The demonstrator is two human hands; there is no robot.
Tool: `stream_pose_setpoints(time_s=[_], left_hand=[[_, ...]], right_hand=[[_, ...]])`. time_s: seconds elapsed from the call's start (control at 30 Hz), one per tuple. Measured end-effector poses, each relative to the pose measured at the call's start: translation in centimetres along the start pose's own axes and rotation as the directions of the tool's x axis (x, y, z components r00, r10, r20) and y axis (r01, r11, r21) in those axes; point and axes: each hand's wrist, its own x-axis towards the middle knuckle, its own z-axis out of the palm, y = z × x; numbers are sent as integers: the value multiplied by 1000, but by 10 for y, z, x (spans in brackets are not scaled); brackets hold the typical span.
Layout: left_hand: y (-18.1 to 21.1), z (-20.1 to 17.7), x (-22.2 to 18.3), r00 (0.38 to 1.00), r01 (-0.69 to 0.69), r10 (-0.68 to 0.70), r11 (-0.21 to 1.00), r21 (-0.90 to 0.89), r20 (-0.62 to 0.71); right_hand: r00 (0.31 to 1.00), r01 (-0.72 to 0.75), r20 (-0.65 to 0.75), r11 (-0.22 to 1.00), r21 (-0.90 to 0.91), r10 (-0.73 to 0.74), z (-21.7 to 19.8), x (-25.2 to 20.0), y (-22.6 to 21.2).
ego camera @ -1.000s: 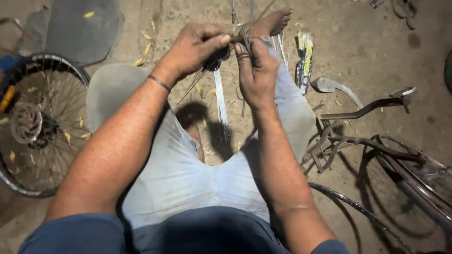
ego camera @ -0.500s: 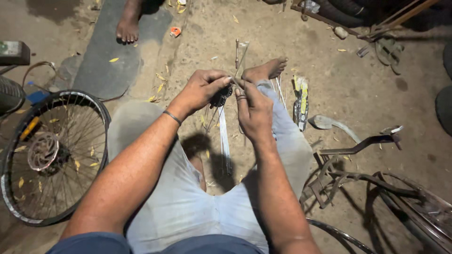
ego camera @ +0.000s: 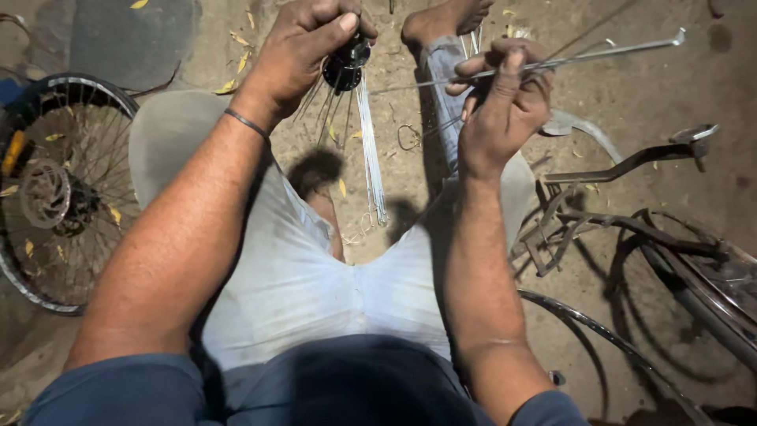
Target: The person inserts metal spokes into the holes of a bicycle hub by hand. They position the spokes within the hub while sitting on the ground.
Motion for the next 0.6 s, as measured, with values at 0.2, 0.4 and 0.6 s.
stream_pose_setpoints(time_s=[0.2, 0.4, 0.6], left_hand=[[-4, 0, -4, 999, 8, -8, 1000, 17, -40], [1, 0, -1, 999, 29, -29, 1000, -5, -22], [7, 1, -5, 1000, -26, 27, 999, 47, -12]], right_hand=[[998, 36, -49, 998, 53, -33, 6, -8, -7], [997, 69, -33, 998, -2, -69, 18, -8, -4], [999, 36, -38, 999, 9, -36, 18, -12, -1]])
